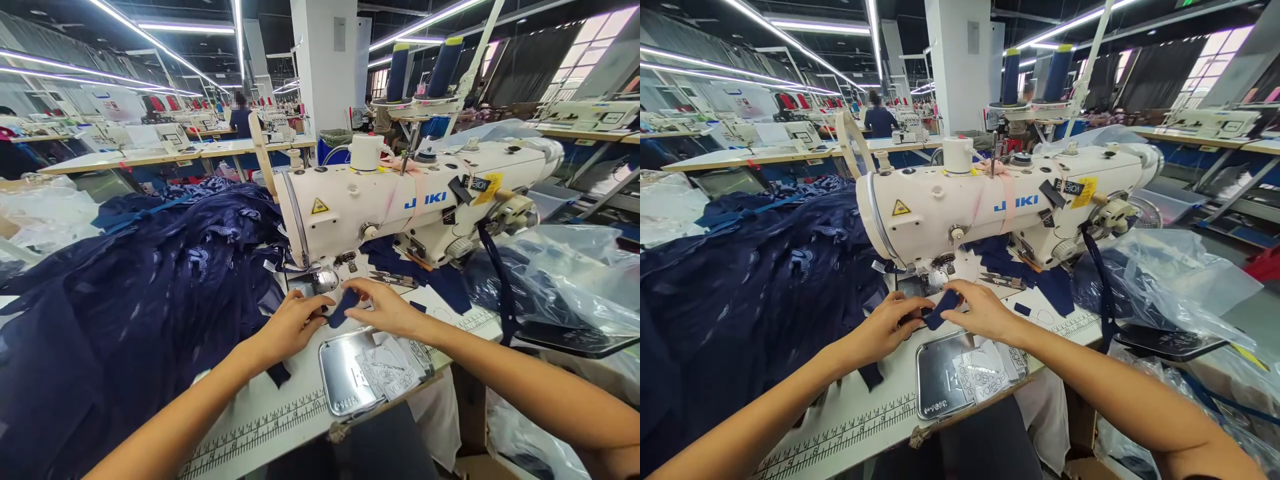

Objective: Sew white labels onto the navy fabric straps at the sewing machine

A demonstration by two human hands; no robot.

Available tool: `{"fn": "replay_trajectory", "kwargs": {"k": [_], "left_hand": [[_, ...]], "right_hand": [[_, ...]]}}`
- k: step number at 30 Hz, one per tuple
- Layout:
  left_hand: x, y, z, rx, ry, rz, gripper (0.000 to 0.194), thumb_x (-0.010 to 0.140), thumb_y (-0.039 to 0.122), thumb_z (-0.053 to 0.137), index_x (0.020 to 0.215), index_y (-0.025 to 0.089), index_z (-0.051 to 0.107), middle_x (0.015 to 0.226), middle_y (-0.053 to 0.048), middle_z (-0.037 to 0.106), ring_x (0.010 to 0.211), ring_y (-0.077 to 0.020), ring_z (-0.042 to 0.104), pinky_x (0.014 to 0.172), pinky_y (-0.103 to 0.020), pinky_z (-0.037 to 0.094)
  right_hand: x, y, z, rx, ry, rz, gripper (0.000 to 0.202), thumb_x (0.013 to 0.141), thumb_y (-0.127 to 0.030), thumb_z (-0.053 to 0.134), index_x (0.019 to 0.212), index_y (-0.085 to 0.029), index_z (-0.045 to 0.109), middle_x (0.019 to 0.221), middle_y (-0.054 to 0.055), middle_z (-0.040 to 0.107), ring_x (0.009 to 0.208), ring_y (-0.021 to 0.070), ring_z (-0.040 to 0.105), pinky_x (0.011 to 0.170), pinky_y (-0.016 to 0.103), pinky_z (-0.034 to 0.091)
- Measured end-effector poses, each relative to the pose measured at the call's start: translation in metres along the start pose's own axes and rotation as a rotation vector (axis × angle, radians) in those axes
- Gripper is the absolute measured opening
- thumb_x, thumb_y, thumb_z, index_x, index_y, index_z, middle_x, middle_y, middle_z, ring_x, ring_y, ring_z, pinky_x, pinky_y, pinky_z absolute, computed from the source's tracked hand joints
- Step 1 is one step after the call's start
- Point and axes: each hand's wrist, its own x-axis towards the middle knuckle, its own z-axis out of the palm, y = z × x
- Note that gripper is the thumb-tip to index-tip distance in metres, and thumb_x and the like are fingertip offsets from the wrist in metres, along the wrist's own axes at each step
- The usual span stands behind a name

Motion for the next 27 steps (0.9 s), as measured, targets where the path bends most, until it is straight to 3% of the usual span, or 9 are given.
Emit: {"fn": "replay_trajectory", "kwargs": {"k": [3,6,9,13,18,20,22,25,27], "left_hand": [[-0.009,0.0,-0.002,-0.003,0.017,-0.089,0.033,0.078,0.015,0.046,0.11,0.02,0.047,0.082,0.001,0.062,0.079,-0.0146,0.055,0.081,-0.031,0.036],[-0.018,-0.006,-0.003,0.076,0.059,-0.165,0.029,0.076,0.016,0.048,0.105,0.02,0.05,0.09,-0.001,0.062,0.085,-0.0164,0.054,0.084,-0.035,0.034],[-0.023,-0.015,-0.003,0.198,0.118,-0.204,0.011,0.078,0.017,0.045,0.085,0.018,0.055,0.085,-0.001,0.063,0.081,-0.0161,0.054,0.085,-0.038,0.032],[-0.022,-0.021,-0.003,0.462,0.253,-0.158,0.009,0.076,0.013,0.044,0.072,0.016,0.052,0.072,-0.002,0.059,0.07,-0.0156,0.052,0.076,-0.034,0.035],[-0.014,-0.028,0.005,0.817,0.379,0.113,0.017,0.079,0.01,0.04,0.072,0.016,0.054,0.078,-0.007,0.059,0.076,-0.0197,0.051,0.073,-0.035,0.036],[-0.01,-0.031,0.011,0.794,0.349,0.19,0.019,0.08,0.009,0.038,0.075,0.015,0.055,0.087,-0.009,0.058,0.081,-0.0199,0.051,0.074,-0.033,0.037],[-0.008,-0.033,0.015,0.723,0.241,0.22,0.018,0.079,0.009,0.04,0.081,0.015,0.056,0.089,-0.008,0.058,0.078,-0.0186,0.052,0.07,-0.031,0.038],[-0.007,-0.033,0.017,0.649,0.081,0.179,0.018,0.078,0.01,0.044,0.088,0.016,0.057,0.082,-0.006,0.057,0.069,-0.0171,0.052,0.063,-0.029,0.037],[-0.008,-0.032,0.017,0.642,0.047,0.145,0.019,0.078,0.011,0.045,0.091,0.016,0.058,0.079,-0.006,0.057,0.069,-0.0177,0.052,0.063,-0.03,0.036]], "right_hand": [[0.004,-0.006,0.005,0.059,0.009,0.027,0.009,0.073,-0.021,0.052,0.075,-0.016,0.058,0.066,-0.001,0.054,0.061,0.0108,0.046,0.059,0.023,0.035],[0.004,-0.008,0.005,0.157,0.064,0.025,0.007,0.074,-0.019,0.051,0.073,-0.015,0.056,0.06,-0.003,0.049,0.055,0.009,0.042,0.052,0.021,0.032],[-0.001,-0.009,0.003,0.145,0.098,-0.046,0.007,0.076,-0.018,0.05,0.075,-0.015,0.056,0.063,-0.002,0.05,0.054,0.0087,0.043,0.052,0.021,0.033],[-0.005,-0.007,0.002,-0.105,0.194,-0.376,0.013,0.083,-0.015,0.044,0.083,-0.014,0.057,0.081,0.004,0.056,0.073,0.0122,0.051,0.064,0.024,0.039],[0.002,0.009,-0.001,-0.604,0.284,-0.715,0.021,0.085,-0.009,0.037,0.083,-0.013,0.058,0.088,0.01,0.059,0.077,0.0164,0.051,0.068,0.03,0.041],[0.008,0.021,-0.002,-0.655,0.291,-0.756,0.022,0.085,-0.008,0.037,0.084,-0.012,0.058,0.089,0.01,0.059,0.08,0.0168,0.052,0.069,0.03,0.043],[0.015,0.033,-0.004,-0.655,0.276,-0.758,0.023,0.085,-0.008,0.035,0.085,-0.012,0.058,0.091,0.011,0.058,0.083,0.0166,0.052,0.069,0.028,0.045],[0.025,0.047,-0.008,-0.667,0.171,-0.737,0.024,0.085,-0.009,0.035,0.087,-0.012,0.059,0.094,0.011,0.058,0.085,0.0163,0.053,0.069,0.027,0.047],[0.029,0.05,-0.009,-0.7,0.086,-0.7,0.022,0.083,-0.008,0.039,0.088,-0.012,0.06,0.096,0.011,0.058,0.088,0.0178,0.053,0.072,0.029,0.047]]}}
